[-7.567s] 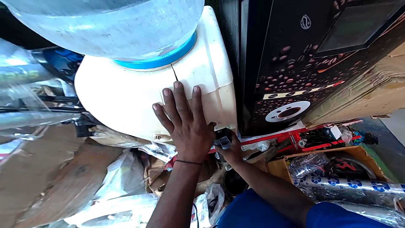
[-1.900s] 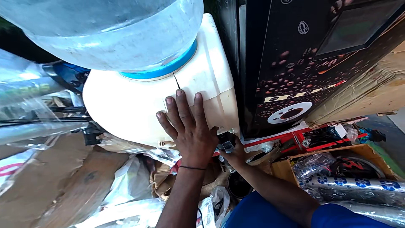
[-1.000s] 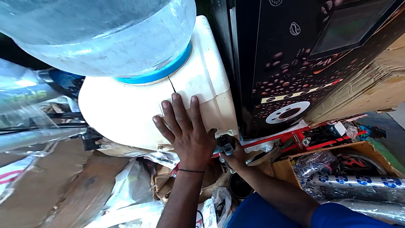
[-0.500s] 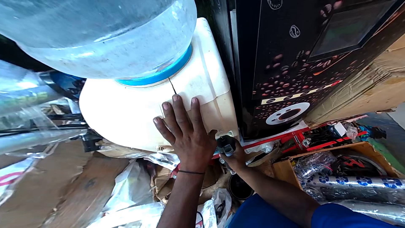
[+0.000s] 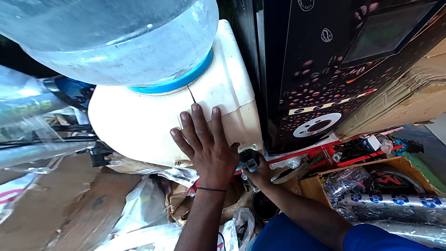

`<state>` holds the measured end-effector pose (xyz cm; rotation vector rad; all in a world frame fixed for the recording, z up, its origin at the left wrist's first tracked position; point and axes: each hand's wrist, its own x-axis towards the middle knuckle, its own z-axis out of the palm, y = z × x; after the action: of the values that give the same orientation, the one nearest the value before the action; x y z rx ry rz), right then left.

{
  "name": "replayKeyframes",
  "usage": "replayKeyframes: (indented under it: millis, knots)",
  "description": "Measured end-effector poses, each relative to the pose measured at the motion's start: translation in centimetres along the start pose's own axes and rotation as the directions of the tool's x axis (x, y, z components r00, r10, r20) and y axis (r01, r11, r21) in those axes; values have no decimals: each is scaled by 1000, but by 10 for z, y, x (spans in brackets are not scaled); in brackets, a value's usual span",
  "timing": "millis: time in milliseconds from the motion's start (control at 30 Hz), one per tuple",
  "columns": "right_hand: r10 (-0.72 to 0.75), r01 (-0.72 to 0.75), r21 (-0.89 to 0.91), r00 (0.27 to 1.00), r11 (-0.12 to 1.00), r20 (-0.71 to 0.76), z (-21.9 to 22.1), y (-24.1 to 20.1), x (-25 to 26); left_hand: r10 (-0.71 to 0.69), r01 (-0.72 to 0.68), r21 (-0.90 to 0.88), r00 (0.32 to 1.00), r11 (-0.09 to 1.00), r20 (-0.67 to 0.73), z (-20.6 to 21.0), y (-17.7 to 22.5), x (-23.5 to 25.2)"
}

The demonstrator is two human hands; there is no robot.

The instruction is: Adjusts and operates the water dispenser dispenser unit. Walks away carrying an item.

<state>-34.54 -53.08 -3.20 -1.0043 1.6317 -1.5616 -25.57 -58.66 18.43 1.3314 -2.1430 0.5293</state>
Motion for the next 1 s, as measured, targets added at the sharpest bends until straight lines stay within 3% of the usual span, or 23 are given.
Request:
replayKeyframes:
  millis: [1000]
  knots:
    - [20,-20,1,1000,1000,16,-2,-6,0,-12,12,0,1000,1000,7,0,1,0]
